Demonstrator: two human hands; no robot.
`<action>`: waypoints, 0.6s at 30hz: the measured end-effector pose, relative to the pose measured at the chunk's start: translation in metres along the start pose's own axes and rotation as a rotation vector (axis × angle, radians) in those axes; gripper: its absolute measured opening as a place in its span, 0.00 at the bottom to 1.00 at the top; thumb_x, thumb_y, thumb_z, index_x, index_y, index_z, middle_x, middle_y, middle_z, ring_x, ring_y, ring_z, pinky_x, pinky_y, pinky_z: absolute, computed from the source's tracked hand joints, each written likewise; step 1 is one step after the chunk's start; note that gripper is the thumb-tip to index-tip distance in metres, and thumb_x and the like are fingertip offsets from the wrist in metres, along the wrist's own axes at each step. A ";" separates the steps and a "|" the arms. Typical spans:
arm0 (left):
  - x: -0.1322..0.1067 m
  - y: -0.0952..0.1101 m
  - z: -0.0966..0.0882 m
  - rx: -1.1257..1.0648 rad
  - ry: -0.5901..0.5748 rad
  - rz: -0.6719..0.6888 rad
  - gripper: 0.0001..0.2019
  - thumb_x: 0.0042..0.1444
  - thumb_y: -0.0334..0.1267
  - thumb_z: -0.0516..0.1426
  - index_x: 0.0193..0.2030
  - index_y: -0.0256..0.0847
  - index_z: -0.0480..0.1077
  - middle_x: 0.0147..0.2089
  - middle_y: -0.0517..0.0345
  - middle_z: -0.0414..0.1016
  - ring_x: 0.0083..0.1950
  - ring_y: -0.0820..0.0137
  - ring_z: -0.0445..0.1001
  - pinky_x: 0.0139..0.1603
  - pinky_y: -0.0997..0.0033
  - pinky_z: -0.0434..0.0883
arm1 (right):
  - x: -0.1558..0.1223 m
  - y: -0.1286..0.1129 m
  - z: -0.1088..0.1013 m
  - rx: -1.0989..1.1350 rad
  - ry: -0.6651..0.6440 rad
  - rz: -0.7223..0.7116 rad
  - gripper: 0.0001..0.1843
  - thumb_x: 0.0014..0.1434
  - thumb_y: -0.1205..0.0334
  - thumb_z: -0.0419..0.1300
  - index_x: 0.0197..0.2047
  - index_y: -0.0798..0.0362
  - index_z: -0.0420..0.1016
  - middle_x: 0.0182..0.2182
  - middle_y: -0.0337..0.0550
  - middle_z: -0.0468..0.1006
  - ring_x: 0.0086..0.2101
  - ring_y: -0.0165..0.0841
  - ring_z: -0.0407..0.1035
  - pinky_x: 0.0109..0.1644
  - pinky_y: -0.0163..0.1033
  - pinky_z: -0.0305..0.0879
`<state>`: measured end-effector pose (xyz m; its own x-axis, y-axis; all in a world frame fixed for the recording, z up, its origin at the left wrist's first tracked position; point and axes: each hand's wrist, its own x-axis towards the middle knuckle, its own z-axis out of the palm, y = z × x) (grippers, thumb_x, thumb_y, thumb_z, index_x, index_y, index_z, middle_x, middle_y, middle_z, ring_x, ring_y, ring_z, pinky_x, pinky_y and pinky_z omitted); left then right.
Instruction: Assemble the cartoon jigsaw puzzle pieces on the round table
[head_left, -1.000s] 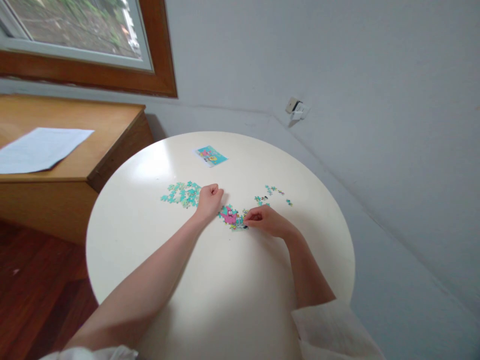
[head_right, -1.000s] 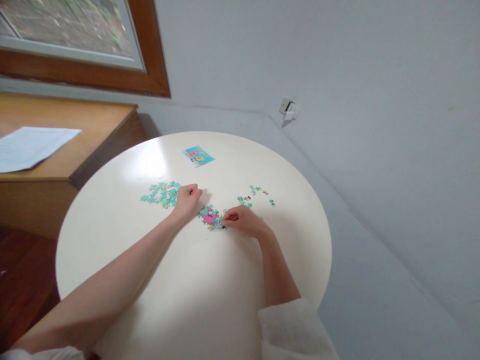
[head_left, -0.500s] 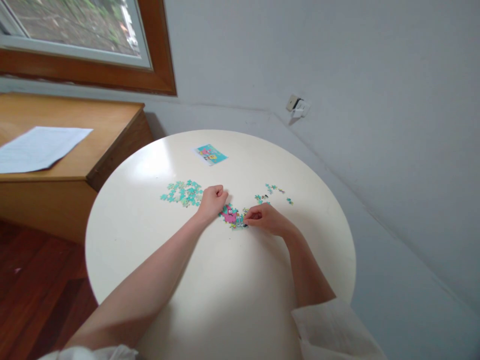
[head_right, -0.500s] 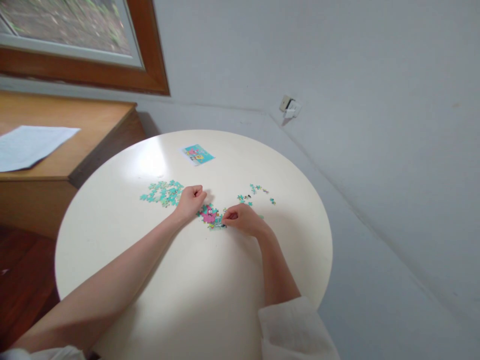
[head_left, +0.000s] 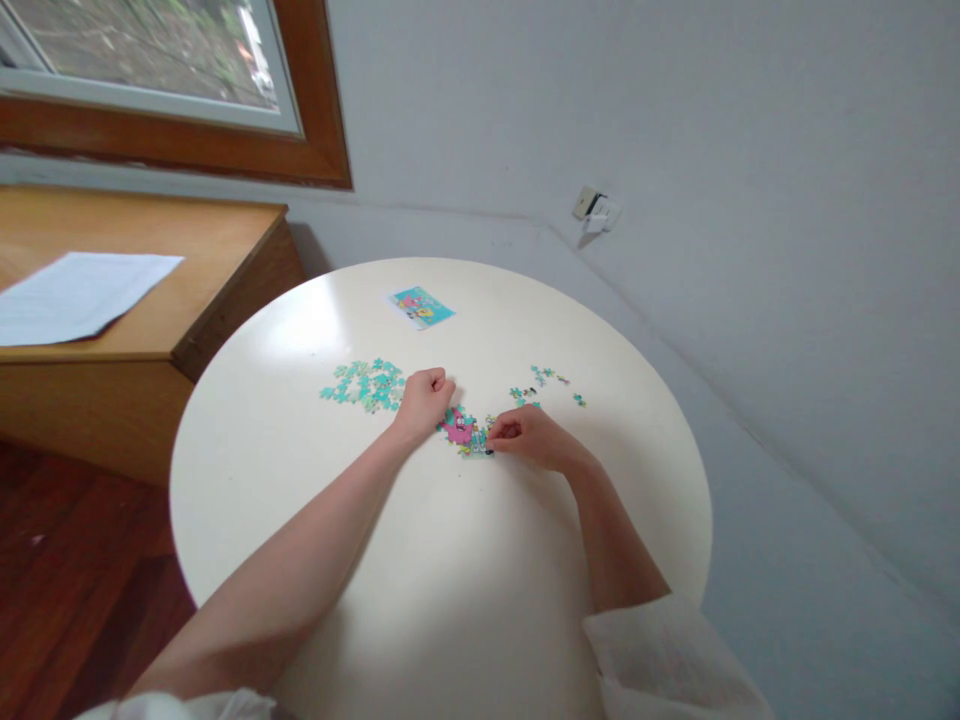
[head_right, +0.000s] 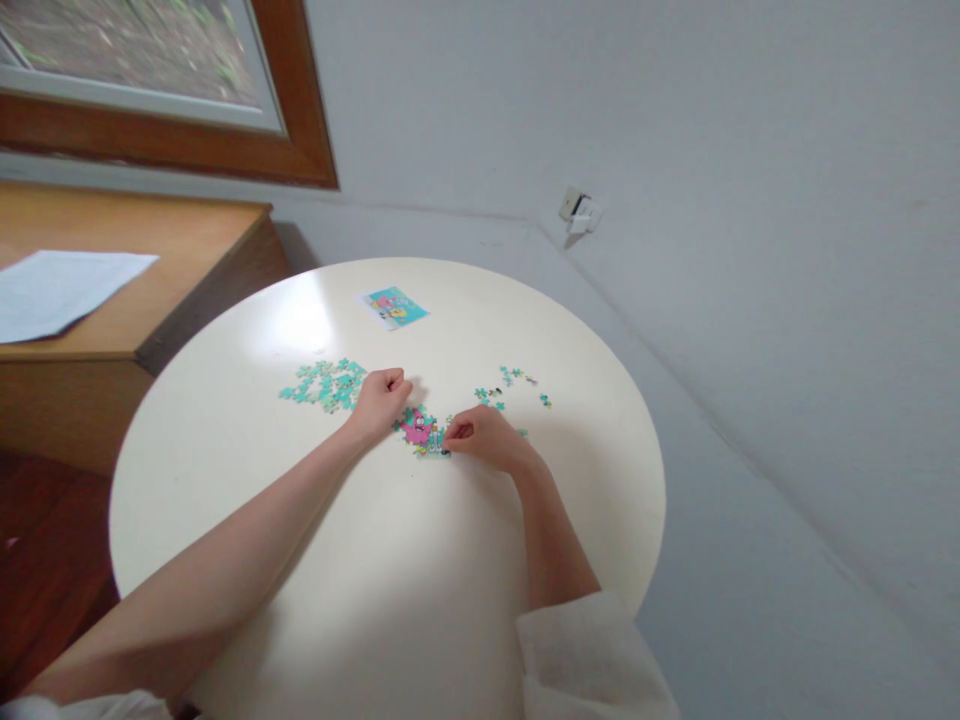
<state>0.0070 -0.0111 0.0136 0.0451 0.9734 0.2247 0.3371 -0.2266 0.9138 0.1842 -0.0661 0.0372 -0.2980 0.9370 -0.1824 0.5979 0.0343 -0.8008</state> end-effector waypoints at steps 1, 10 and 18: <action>0.000 0.000 0.000 0.009 -0.004 -0.002 0.14 0.41 0.29 0.48 0.15 0.41 0.43 0.16 0.68 0.41 0.21 0.78 0.45 0.24 0.73 0.44 | 0.000 -0.001 0.000 -0.006 -0.003 0.002 0.06 0.43 0.63 0.61 0.21 0.57 0.74 0.16 0.36 0.70 0.20 0.25 0.60 0.24 0.31 0.54; 0.001 0.001 -0.001 0.034 -0.010 0.007 0.15 0.43 0.29 0.48 0.16 0.41 0.42 0.16 0.69 0.40 0.21 0.78 0.45 0.24 0.73 0.44 | -0.002 -0.004 0.000 -0.042 -0.011 0.013 0.06 0.44 0.64 0.59 0.21 0.58 0.73 0.16 0.36 0.68 0.21 0.25 0.60 0.25 0.31 0.53; 0.000 0.001 -0.001 0.019 -0.012 0.001 0.15 0.43 0.29 0.48 0.16 0.41 0.43 0.16 0.69 0.40 0.21 0.78 0.44 0.24 0.73 0.45 | -0.001 -0.004 0.001 -0.043 -0.010 -0.015 0.05 0.44 0.65 0.59 0.20 0.56 0.70 0.14 0.34 0.66 0.20 0.24 0.58 0.25 0.31 0.53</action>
<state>0.0064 -0.0117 0.0145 0.0569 0.9736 0.2212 0.3549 -0.2268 0.9070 0.1811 -0.0676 0.0394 -0.3139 0.9329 -0.1765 0.6249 0.0631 -0.7782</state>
